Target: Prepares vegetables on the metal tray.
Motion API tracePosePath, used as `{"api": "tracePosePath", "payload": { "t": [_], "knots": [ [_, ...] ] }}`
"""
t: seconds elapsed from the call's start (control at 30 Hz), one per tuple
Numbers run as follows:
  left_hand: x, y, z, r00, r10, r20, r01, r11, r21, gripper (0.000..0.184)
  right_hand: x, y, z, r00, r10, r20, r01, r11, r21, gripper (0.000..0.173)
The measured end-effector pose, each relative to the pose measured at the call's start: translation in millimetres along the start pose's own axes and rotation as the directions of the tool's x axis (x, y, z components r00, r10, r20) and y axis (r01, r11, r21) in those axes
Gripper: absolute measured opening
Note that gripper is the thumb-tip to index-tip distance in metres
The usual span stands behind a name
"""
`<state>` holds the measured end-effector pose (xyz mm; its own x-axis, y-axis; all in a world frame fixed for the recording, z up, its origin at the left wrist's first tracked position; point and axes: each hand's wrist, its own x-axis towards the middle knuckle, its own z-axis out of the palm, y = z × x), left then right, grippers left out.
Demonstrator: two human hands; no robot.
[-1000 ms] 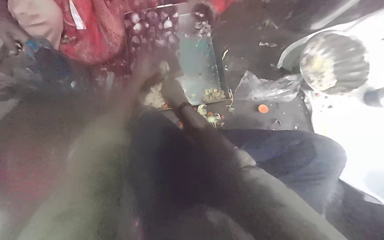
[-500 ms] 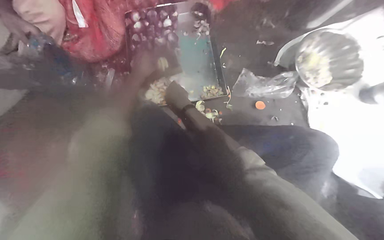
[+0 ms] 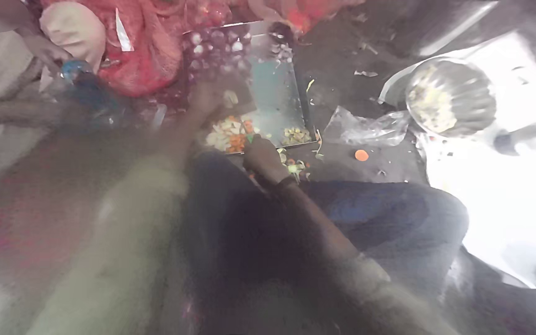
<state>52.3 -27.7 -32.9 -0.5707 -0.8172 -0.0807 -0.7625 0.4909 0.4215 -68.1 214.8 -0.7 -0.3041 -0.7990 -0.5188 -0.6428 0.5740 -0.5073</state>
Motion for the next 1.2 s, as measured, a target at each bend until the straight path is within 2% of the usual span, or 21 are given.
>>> {"api": "tracePosePath", "payload": {
  "t": [0.1,0.2,0.4,0.5,0.57,0.67,0.87,0.97,1.07,1.13,1.2],
  "knots": [
    [-2,3,-2,1.0,0.017,0.022,-0.018,0.999,0.037,0.022,-3,-4,-1,0.997,-0.057,-0.051,0.059,0.997,0.043,0.042],
    [-6,16,-9,0.999,-0.02,0.051,0.019,0.999,0.035,0.023,-2,-27,-9,0.993,-0.084,-0.088,0.085,0.996,0.012,0.04],
    [-5,12,-8,0.997,-0.05,0.056,0.05,0.999,0.004,0.023,53,-39,-5,1.0,0.02,-0.022,-0.021,0.999,-0.041,0.046],
    [-1,4,-1,0.999,-0.014,0.038,0.014,1.0,-0.005,0.022,25,-22,3,0.995,-0.036,-0.092,0.043,0.996,0.073,0.044],
    [0,-2,0,1.0,0.0,0.022,-0.001,1.0,0.014,0.024,4,-20,-1,0.998,-0.02,-0.056,0.025,0.995,0.092,0.044],
    [3,-7,4,1.0,-0.001,0.006,0.001,1.0,0.015,0.027,0,-18,1,0.999,-0.002,-0.033,0.006,0.991,0.135,0.044],
    [0,4,-3,0.999,0.034,0.021,-0.035,0.998,0.044,0.023,-13,-37,-12,1.0,0.003,-0.024,-0.001,0.997,0.079,0.04],
    [1,3,-4,1.0,0.018,0.021,-0.018,1.0,0.015,0.023,-13,-32,-10,0.994,-0.094,-0.05,0.097,0.993,0.064,0.039],
    [3,-4,0,1.0,-0.014,0.014,0.015,0.999,-0.03,0.024,13,-50,-14,0.998,-0.032,-0.046,0.038,0.992,0.12,0.042],
    [1,-5,3,1.0,0.001,0.008,-0.001,1.0,-0.021,0.027,34,-52,-10,0.997,-0.043,-0.07,0.052,0.99,0.133,0.044],
    [1,-4,3,1.0,0.026,0.001,-0.026,1.0,0.008,0.027,29,-49,-12,0.995,-0.056,-0.078,0.066,0.988,0.139,0.04]
  ]
}}
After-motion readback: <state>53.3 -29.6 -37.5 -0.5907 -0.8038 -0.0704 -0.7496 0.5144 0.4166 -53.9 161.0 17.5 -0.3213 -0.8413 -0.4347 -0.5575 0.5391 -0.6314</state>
